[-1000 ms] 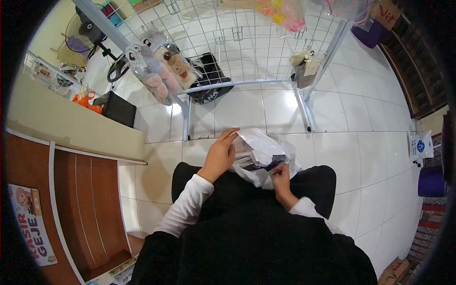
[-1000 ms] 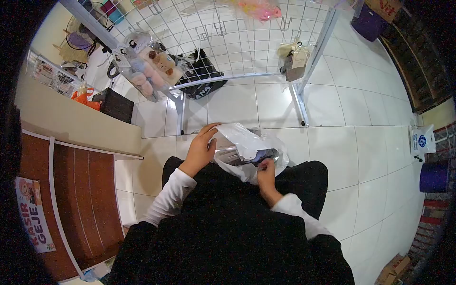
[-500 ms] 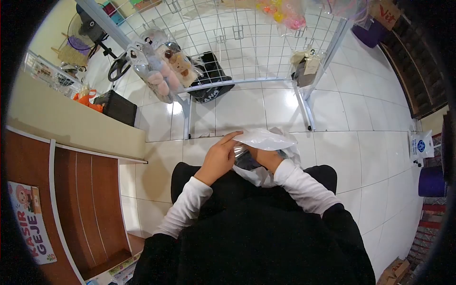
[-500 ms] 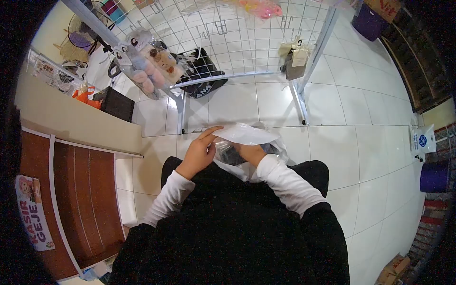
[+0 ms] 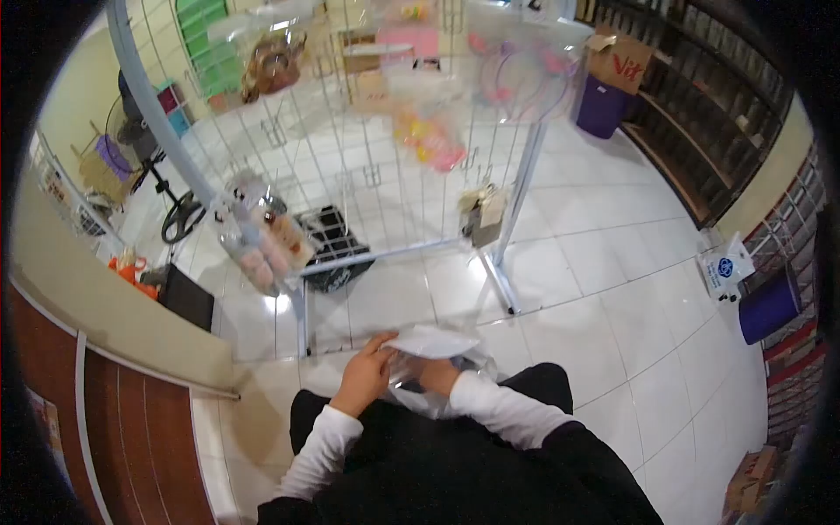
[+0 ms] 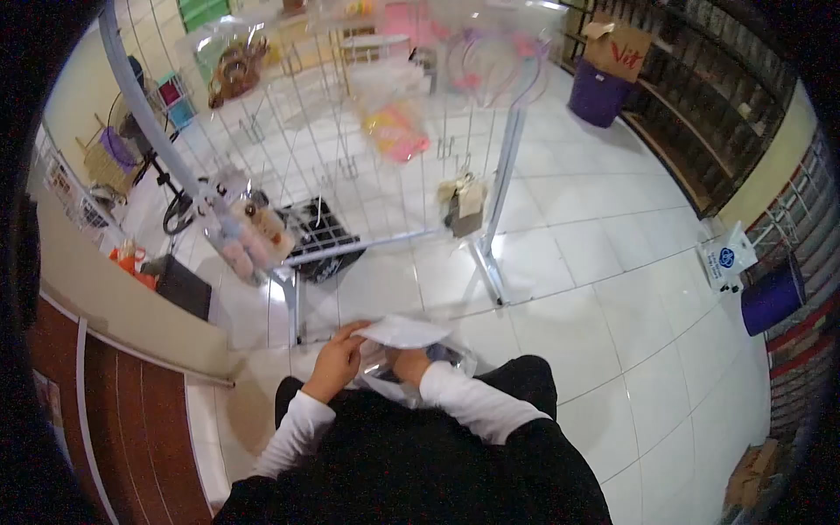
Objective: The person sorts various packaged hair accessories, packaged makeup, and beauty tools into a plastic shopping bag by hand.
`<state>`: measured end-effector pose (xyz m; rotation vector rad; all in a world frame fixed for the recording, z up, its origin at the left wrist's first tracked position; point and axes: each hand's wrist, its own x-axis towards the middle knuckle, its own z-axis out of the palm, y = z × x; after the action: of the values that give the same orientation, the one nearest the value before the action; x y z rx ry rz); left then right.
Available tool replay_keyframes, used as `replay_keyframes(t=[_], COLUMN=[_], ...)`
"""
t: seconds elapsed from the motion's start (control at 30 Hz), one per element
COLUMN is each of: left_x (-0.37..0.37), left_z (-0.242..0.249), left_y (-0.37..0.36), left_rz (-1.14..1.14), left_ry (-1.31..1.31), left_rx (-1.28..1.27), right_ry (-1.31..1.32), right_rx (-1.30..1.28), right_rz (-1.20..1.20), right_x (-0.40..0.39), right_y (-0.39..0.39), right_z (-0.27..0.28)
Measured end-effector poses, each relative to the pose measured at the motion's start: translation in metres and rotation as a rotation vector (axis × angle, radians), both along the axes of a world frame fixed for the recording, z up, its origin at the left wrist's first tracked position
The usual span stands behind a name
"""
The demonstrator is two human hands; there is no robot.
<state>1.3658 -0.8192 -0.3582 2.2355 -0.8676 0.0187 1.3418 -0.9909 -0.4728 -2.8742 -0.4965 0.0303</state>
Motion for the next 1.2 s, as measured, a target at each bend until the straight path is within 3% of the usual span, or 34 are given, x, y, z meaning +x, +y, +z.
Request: replay_keyframes(t=[0.1, 0.17, 0.23, 0.27, 0.37, 0.43, 0.53, 0.87, 1.07, 1.2], left_x=[0.002, 0.002, 0.0, -0.002, -0.007, -0.013, -0.022, -0.028, -0.025, -0.022], left_z=[-0.015, -0.02, -0.011, -0.009, -0.014, -0.009, 0.0, 0.001, 0.001, -0.004], left_y=[0.004, 0.008, 0.009, 0.01, 0.012, 0.013, 0.015, 0.017, 0.009, 0.009], left_rz=[0.068, 0.11, 0.1, 0.095, 0.111, 0.111, 0.116, 0.116, 0.118, 0.091], left_ry=[-0.065, -0.044, 0.028, 0.067, 0.094, 0.081, 0.087, 0.049, 0.073, 0.094], left_rx=[-0.003, 0.003, -0.024, -0.036, -0.045, -0.03, -0.004, 0.0, -0.031, -0.081], right_ry=[0.676, 0.775, 0.853, 0.587, 0.139, -0.046, -0.019, -0.251, -0.159, -0.27], right_rx=[-0.073, 0.361, 0.778, 0.81, 1.543, 1.957, 2.087, 2.501, 2.501, 2.439], right_rz=[0.322, 0.515, 0.467, 0.439, -0.073, -0.088, -0.441, -0.141, 0.113, 0.147], right_x=[-0.01, -0.017, -0.002, 0.01, 0.067, 0.122, 0.185, 0.222, 0.191, 0.174], right_y=[-0.013, -0.053, -0.101, -0.129, -0.192, -0.221, -0.235, -0.222, -0.225, -0.222], right_z=[0.104, 0.175, 0.237, 0.26, 0.287, 0.274, 0.271, 0.271, 0.284, 0.299])
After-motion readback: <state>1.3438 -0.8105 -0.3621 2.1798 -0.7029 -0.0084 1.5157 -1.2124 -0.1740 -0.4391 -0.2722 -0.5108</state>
